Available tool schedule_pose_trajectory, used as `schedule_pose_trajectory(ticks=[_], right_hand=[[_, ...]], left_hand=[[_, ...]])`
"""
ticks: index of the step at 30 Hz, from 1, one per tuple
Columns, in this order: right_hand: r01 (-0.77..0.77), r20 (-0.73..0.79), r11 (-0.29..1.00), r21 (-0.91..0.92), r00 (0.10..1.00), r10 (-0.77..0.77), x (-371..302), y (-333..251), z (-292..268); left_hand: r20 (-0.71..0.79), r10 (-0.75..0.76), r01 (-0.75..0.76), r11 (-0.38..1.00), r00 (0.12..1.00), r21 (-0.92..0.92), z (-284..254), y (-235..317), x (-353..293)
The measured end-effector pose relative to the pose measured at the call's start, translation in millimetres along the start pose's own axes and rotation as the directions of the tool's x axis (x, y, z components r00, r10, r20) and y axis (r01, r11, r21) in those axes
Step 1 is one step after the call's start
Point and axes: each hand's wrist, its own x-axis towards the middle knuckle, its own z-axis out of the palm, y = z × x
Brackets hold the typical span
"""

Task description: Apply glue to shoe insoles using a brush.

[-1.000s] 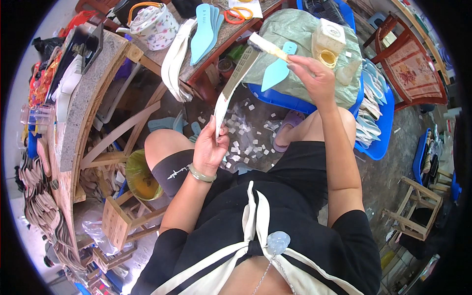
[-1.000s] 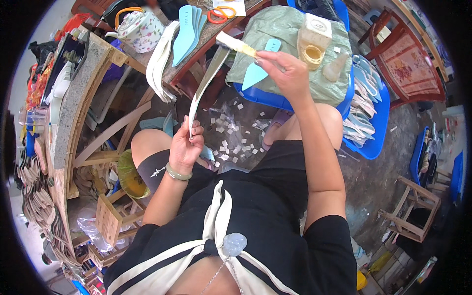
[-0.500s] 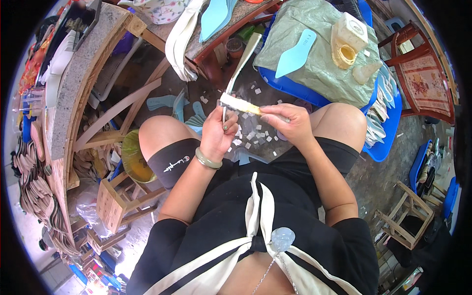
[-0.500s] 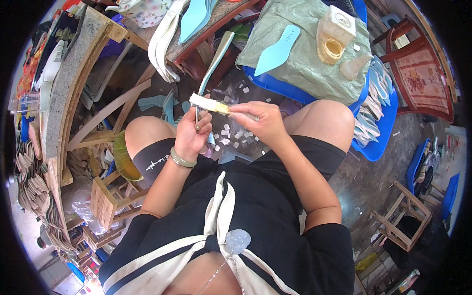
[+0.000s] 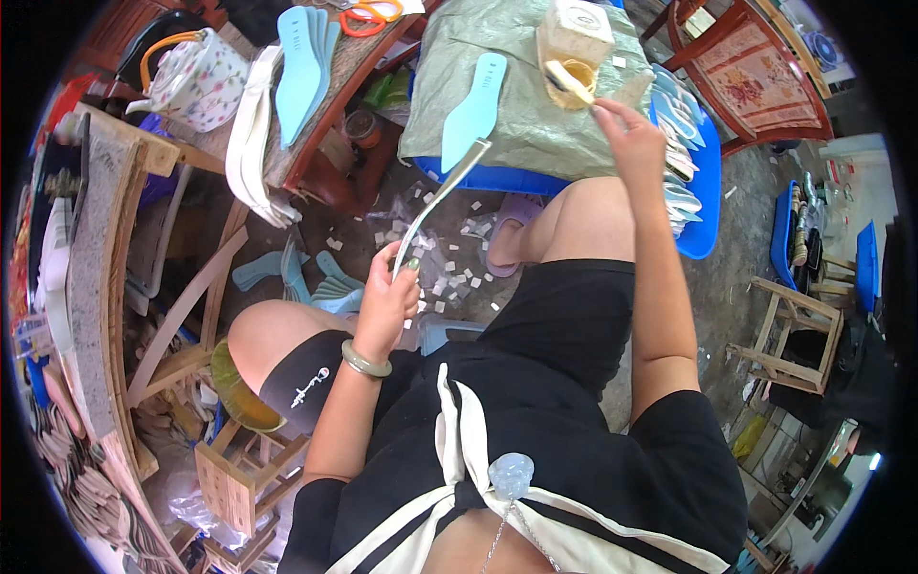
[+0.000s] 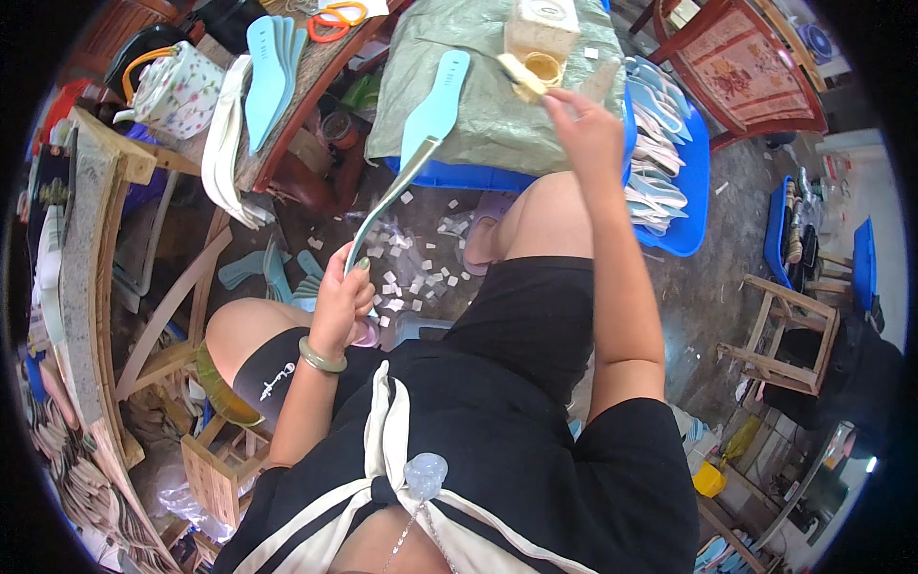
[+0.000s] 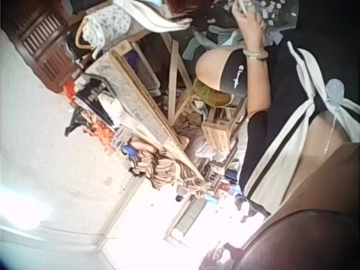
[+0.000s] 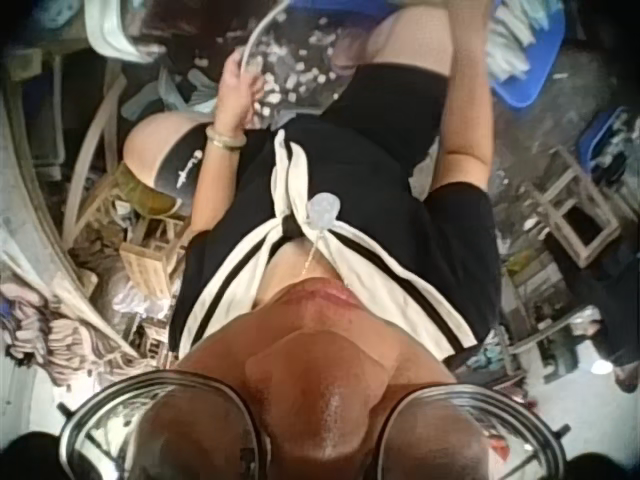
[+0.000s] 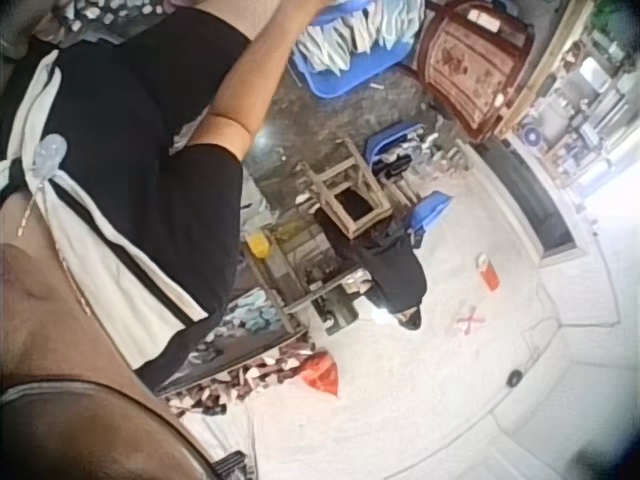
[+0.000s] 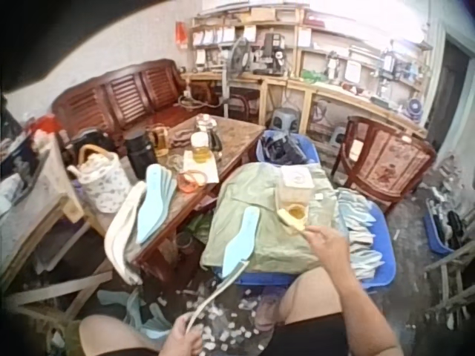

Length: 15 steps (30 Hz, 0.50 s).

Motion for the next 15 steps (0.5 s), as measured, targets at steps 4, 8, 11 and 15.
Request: schedule_pose_trajectory(ticks=[4, 8, 11, 15], right_hand=[[0.042, 0.075, 0.912, -0.409, 0.997, -0.012, 36, 40, -23], [0.117, 0.176, 0.883, -0.455, 0.984, -0.039, 62, 52, -11], [0.169, 0.23, 0.853, -0.494, 0.971, -0.06, 75, 51, 8], [0.218, 0.29, 0.814, -0.539, 0.955, -0.064, 82, 49, 15]], left_hand=[[-0.122, 0.356, -0.134, 0.615, 0.926, 0.777, 0, -3, 10], [-0.143, 0.497, -0.115, 0.452, 0.856, 0.885, -5, 11, 8], [-0.153, 0.528, -0.156, 0.495, 0.835, 0.855, -1, 18, 8], [-0.159, 0.51, -0.222, 0.606, 0.845, 0.764, 13, 24, 12]])
